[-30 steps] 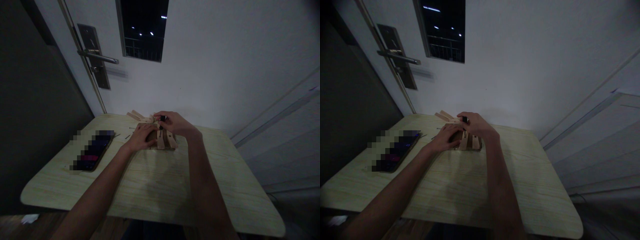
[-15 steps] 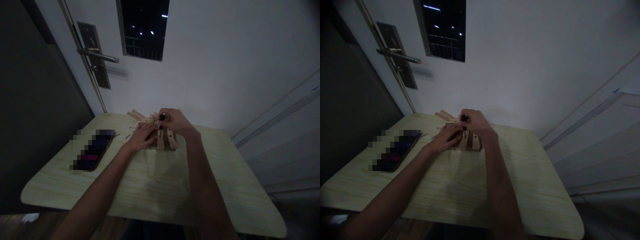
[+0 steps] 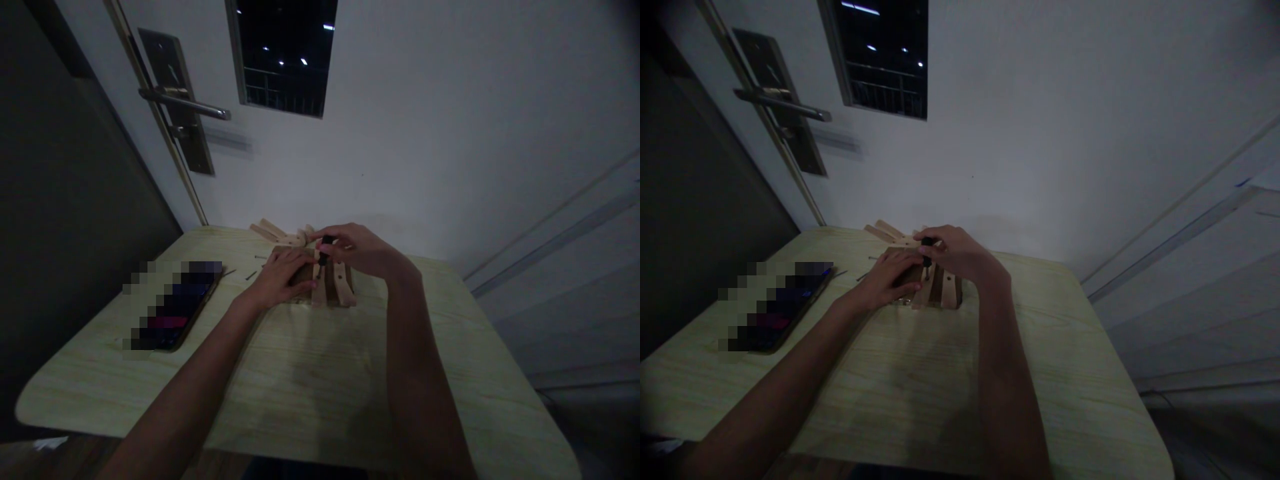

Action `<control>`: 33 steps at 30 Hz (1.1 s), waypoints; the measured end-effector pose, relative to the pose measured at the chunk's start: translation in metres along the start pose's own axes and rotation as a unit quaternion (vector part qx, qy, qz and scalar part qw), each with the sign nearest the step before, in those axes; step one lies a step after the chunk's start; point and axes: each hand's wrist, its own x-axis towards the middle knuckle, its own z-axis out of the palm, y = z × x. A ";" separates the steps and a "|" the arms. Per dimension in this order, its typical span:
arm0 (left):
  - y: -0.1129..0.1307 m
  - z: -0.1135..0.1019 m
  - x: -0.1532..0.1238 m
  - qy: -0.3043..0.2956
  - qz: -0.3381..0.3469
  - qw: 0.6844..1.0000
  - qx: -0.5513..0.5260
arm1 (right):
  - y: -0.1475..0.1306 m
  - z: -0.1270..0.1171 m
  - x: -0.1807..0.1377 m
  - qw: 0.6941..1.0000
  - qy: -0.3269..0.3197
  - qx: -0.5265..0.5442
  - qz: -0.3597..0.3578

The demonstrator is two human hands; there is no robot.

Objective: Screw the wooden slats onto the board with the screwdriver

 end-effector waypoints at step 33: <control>0.005 -0.004 -0.002 -0.027 -0.011 1.000 0.002 | 0.010 0.009 0.001 0.991 0.109 0.061 0.047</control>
